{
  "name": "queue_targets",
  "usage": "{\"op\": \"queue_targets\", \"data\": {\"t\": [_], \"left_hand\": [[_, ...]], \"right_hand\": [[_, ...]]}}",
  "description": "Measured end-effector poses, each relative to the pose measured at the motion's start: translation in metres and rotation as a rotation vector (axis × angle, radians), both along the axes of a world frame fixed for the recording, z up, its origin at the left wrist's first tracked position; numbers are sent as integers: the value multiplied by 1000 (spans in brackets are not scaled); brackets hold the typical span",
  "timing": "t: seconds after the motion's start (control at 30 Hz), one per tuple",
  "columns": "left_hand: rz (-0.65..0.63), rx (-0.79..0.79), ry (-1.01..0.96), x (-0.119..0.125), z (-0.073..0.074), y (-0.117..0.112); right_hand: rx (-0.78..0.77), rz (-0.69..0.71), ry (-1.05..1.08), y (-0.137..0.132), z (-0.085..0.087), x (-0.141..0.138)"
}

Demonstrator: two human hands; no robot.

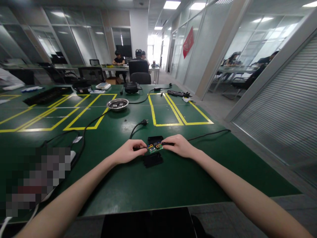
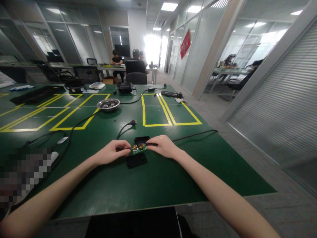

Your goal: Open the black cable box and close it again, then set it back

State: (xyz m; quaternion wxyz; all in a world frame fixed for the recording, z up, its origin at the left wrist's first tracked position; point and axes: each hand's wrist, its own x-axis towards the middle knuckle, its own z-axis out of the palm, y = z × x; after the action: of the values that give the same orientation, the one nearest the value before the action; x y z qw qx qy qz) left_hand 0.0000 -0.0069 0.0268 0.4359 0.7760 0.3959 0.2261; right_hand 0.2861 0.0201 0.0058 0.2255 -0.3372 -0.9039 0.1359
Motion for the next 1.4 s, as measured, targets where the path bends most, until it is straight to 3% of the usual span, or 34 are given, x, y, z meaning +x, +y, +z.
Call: {"op": "queue_targets", "data": {"t": [0.23,0.4,0.6,0.77,1.13,1.4], "left_hand": [[40,226,176,-9,-2,8],[23,363,272,-10,-3,6],[-12,457,432,0,-3,2],[-6,499,464,1,-2,5],[74,556,574,-7,-1,19],[97,484,520,-12,-2,23]], "right_hand": [[-80,-6,-84,-7,4,-13],[-138,-33,-32,-12,11,-12],[-85,-124,-111,-20,10,-21],[-79,-139,-146,-22,7,-29],[-106,-330,-231,-22,11,-46],[-96,-381,-238,-15,10,-43]]}}
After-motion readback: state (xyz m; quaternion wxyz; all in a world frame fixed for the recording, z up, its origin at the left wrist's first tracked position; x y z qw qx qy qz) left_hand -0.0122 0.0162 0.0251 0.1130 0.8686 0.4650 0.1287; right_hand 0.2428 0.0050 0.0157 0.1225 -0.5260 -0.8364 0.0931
